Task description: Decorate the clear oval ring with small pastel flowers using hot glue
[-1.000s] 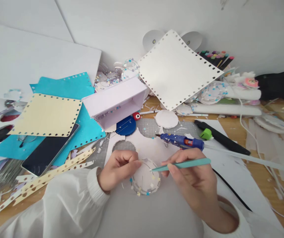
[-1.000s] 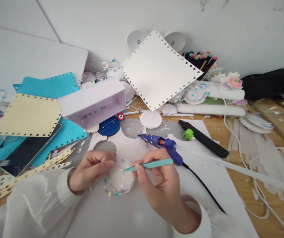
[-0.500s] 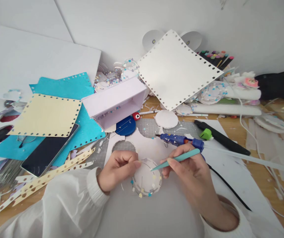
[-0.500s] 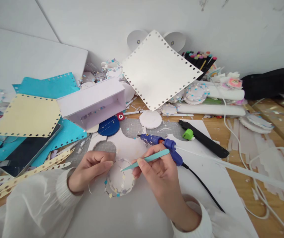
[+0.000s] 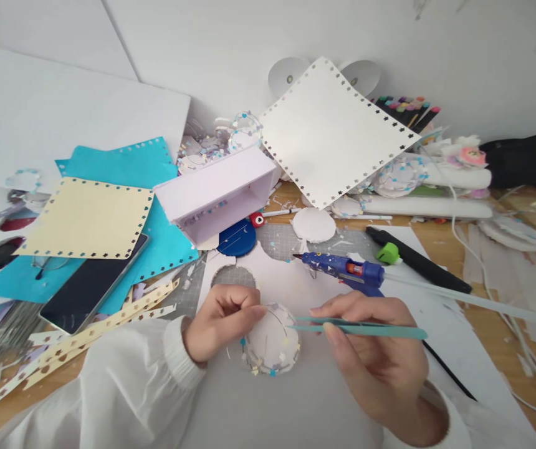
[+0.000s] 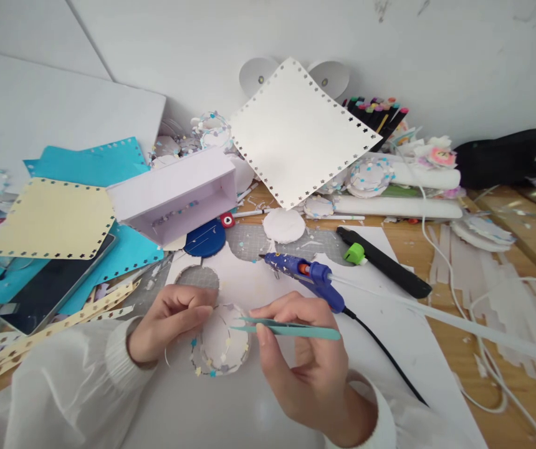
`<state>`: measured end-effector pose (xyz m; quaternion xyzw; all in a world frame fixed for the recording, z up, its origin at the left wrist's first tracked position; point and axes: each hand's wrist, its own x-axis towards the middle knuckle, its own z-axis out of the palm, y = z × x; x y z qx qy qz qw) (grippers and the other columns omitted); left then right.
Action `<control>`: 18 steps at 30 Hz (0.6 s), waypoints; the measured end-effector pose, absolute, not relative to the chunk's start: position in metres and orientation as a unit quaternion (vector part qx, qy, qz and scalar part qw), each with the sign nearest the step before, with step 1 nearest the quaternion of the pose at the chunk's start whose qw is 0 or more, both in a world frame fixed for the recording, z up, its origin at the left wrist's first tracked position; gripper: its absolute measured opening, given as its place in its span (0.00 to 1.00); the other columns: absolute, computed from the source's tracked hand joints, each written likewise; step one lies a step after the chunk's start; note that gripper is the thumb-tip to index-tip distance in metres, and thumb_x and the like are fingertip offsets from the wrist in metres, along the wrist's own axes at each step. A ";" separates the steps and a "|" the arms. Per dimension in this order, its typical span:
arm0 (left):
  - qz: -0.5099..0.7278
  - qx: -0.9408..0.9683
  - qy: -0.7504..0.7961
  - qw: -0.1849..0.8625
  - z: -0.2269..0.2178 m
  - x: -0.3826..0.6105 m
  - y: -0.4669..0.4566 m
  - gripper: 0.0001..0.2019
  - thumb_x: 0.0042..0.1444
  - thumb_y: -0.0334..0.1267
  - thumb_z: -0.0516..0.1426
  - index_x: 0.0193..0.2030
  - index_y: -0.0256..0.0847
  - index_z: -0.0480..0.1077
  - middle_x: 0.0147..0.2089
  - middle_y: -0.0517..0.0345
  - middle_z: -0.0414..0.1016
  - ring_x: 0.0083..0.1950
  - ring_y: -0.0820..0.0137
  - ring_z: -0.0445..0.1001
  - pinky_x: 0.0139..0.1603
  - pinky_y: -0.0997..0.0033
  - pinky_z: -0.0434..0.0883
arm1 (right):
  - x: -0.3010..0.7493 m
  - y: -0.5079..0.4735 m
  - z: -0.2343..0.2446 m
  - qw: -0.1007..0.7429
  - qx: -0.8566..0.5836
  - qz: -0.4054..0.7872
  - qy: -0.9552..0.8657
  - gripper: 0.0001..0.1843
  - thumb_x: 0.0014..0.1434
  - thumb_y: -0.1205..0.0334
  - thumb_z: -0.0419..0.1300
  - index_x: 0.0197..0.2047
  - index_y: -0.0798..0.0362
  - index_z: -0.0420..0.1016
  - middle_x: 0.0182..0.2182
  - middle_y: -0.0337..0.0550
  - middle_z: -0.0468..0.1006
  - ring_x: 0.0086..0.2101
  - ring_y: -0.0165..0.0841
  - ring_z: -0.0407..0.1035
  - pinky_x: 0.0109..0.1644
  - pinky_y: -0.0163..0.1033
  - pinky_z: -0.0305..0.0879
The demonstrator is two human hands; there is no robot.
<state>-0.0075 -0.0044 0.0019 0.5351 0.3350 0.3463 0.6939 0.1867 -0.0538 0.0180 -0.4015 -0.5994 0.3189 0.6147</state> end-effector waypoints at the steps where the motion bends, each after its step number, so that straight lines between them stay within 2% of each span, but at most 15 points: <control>1: 0.347 0.536 0.333 0.694 0.002 -0.007 -0.004 0.25 0.56 0.44 0.58 0.14 0.38 0.51 0.16 0.66 0.51 0.19 0.79 0.47 0.20 0.72 0.45 | 0.186 -0.053 0.019 0.619 -0.403 0.309 -0.598 0.15 0.55 0.78 0.57 0.41 0.48 0.67 0.31 0.39 0.75 0.32 0.34 0.75 0.34 0.41 0.76; 6: 0.346 0.540 0.333 0.691 0.001 -0.007 -0.005 0.26 0.56 0.44 0.59 0.15 0.39 0.50 0.16 0.66 0.51 0.19 0.79 0.47 0.19 0.72 0.45 | 0.186 -0.051 0.022 0.633 -0.409 0.287 -0.592 0.14 0.55 0.77 0.58 0.40 0.49 0.67 0.31 0.39 0.76 0.31 0.34 0.75 0.32 0.41 0.75; 12: 0.347 0.533 0.336 0.695 0.002 -0.007 -0.005 0.25 0.56 0.43 0.58 0.15 0.38 0.50 0.17 0.66 0.51 0.19 0.79 0.47 0.20 0.72 0.45 | 0.189 -0.054 0.017 0.591 -0.397 0.318 -0.626 0.18 0.53 0.79 0.57 0.42 0.47 0.67 0.33 0.39 0.76 0.34 0.34 0.75 0.37 0.42 0.75; 18: 0.346 0.534 0.335 0.695 0.002 -0.006 -0.005 0.25 0.56 0.43 0.59 0.15 0.39 0.50 0.16 0.66 0.50 0.19 0.79 0.47 0.19 0.72 0.45 | 0.189 -0.055 0.016 0.576 -0.399 0.322 -0.637 0.19 0.53 0.80 0.57 0.43 0.47 0.66 0.33 0.40 0.77 0.34 0.35 0.74 0.37 0.42 0.74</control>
